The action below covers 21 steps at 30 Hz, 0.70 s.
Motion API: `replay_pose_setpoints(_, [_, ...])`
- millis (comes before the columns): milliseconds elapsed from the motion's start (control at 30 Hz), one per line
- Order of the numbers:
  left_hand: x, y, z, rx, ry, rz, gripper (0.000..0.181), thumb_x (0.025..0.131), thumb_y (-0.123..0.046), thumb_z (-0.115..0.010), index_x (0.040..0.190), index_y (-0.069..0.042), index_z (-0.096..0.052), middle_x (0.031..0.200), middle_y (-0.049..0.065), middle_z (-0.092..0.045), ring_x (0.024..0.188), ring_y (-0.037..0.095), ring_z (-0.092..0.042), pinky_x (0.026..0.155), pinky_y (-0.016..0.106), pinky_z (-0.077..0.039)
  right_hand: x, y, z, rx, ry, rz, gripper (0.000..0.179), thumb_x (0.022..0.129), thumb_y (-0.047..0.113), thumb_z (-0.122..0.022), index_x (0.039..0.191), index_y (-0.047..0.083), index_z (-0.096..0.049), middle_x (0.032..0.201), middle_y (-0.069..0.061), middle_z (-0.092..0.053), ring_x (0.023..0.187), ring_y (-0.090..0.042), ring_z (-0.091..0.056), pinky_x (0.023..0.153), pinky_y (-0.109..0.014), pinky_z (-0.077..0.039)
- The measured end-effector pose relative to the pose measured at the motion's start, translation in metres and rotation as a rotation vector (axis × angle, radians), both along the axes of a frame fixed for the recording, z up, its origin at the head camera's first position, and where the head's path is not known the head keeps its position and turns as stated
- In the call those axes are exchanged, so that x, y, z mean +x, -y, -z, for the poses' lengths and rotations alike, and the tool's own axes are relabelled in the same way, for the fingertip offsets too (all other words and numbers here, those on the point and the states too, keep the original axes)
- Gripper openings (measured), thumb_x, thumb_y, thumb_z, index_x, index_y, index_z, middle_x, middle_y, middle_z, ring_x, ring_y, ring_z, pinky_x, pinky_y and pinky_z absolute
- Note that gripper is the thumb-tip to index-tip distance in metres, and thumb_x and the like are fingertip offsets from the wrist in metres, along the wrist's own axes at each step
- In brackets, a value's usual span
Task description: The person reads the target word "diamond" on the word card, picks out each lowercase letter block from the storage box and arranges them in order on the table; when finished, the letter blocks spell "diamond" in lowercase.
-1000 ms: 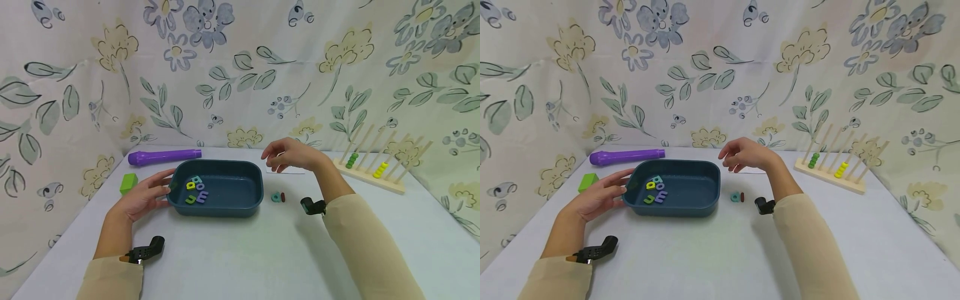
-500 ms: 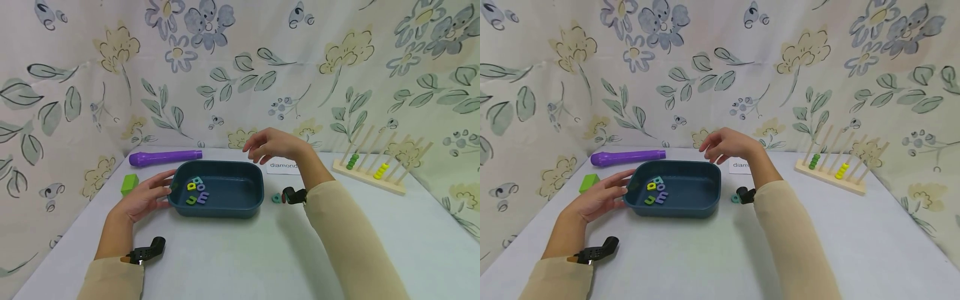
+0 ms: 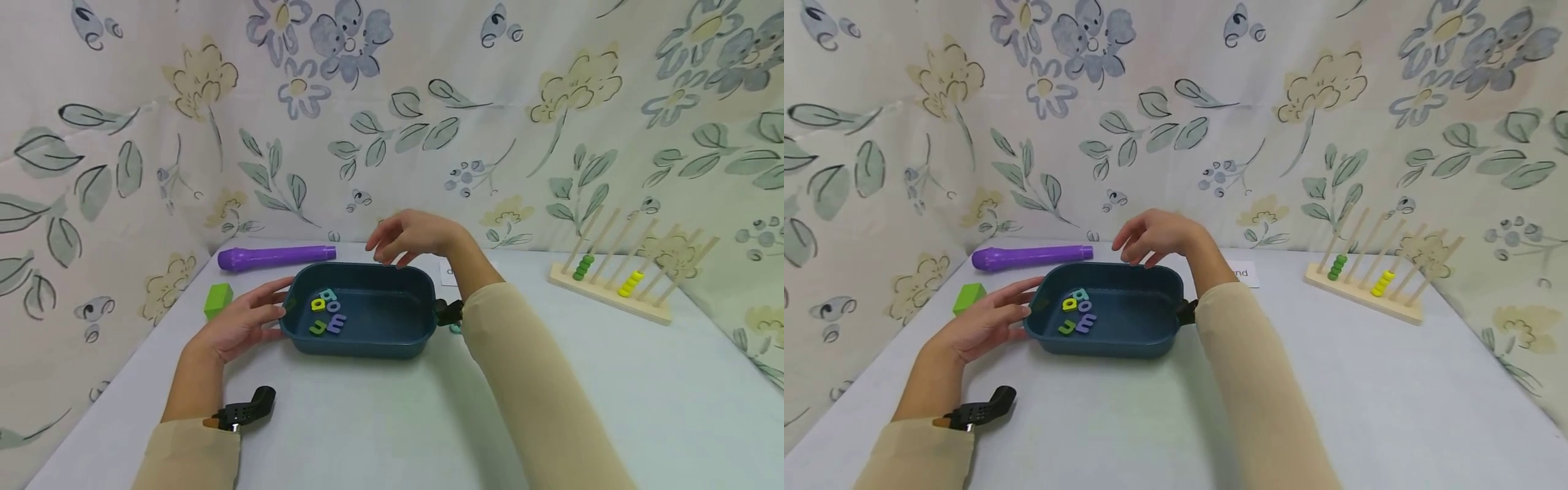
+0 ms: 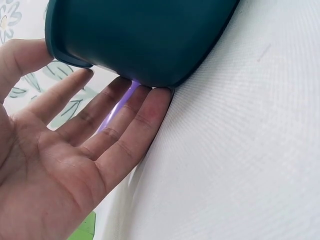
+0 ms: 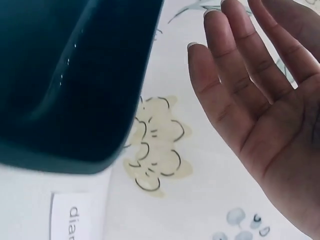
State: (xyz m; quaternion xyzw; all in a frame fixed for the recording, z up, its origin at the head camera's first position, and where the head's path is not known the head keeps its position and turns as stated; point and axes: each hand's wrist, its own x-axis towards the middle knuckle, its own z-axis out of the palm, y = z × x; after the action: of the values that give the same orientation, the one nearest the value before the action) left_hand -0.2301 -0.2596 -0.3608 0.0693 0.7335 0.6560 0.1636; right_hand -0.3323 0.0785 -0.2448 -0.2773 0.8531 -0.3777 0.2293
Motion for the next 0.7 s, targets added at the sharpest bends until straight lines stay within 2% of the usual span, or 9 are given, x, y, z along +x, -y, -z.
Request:
replay_pose_setpoints(267, [-0.001, 0.001, 0.0, -0.008, 0.003, -0.007, 0.07, 0.102, -0.017, -0.061, 0.165, -0.02, -0.029, 0.168, 0.019, -0.027, 0.139, 0.038, -0.048, 0.105, 0.049, -0.055, -0.008, 0.026, 0.016, 0.03, 0.045, -0.031, 0.028, 0.093, 0.018, -0.076, 0.121, 0.013, -0.074, 0.116, -0.005, -0.076, 0.108, -0.024, -0.07, 0.094, -0.042, -0.06])
replay_pose_setpoints(533, [-0.002, 0.0, -0.001, -0.005, 0.017, -0.022, 0.068, 0.103, -0.015, -0.059, 0.164, -0.021, -0.03, 0.169, 0.018, -0.026, 0.144, 0.044, -0.043, 0.105, 0.049, -0.054, -0.015, 0.048, 0.03, 0.053, 0.075, -0.103, 0.032, 0.095, 0.017, -0.074, 0.127, 0.013, -0.072, 0.118, -0.003, -0.075, 0.109, -0.019, -0.069, 0.095, -0.039, -0.059])
replay_pose_setpoints(700, [-0.002, 0.001, 0.0, 0.002, 0.019, -0.021, 0.068, 0.103, -0.013, -0.057, 0.164, -0.02, -0.029, 0.169, 0.018, -0.026, 0.145, 0.045, -0.041, 0.106, 0.05, -0.054, -0.017, 0.065, 0.037, 0.082, 0.088, -0.176, 0.037, 0.096, 0.014, -0.073, 0.132, 0.009, -0.07, 0.127, -0.01, -0.072, 0.111, -0.018, -0.068, 0.096, -0.04, -0.059])
